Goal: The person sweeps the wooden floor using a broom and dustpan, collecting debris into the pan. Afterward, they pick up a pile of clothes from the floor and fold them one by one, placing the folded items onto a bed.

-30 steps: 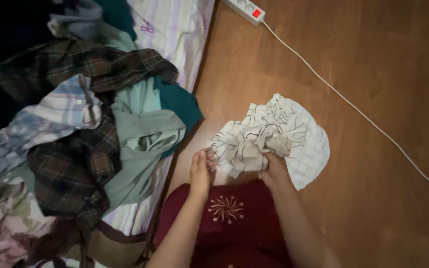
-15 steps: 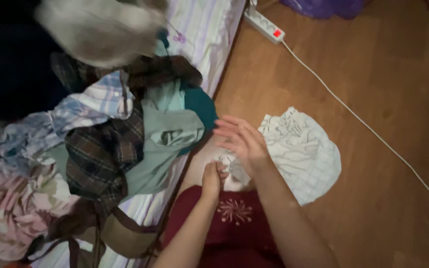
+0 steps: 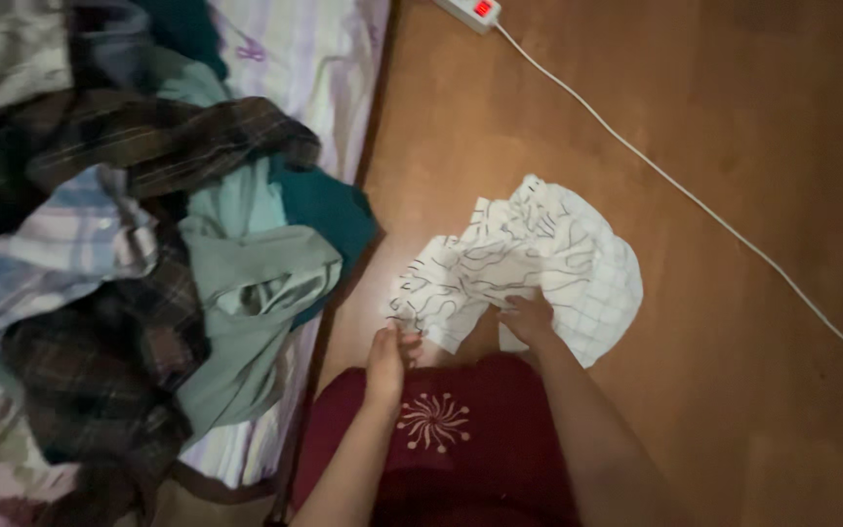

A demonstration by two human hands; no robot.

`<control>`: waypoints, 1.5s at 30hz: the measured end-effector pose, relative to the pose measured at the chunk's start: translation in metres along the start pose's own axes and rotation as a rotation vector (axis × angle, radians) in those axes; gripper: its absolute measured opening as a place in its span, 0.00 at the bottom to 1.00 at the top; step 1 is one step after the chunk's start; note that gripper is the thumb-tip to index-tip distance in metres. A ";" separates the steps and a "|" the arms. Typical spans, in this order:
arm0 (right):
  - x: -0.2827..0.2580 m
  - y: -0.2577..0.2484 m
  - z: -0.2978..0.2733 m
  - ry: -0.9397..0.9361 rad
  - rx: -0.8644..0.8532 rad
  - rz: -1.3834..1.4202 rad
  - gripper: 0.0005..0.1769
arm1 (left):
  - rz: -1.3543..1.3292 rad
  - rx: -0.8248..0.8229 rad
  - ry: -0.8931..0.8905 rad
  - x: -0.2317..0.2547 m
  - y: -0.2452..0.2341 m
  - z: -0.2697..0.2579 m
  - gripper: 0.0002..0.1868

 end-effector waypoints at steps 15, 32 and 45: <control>-0.049 -0.053 -0.012 -0.116 0.552 0.567 0.22 | -0.088 -0.052 -0.035 -0.026 0.050 0.066 0.19; -0.081 -0.104 -0.105 0.092 -0.181 1.333 0.08 | -0.170 -0.182 -0.082 0.035 0.072 0.020 0.37; -0.119 -0.111 -0.096 0.828 0.087 1.906 0.20 | -0.007 0.019 0.754 0.083 0.043 -0.058 0.23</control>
Point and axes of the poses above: each hand's wrist, its own z-axis towards the middle knuckle, its own y-axis out of the palm, x = y × z, the point moved 4 cm from there along z, towards the middle knuckle, and after that the axes turned 12 degrees about x, right-handed, at the moved point
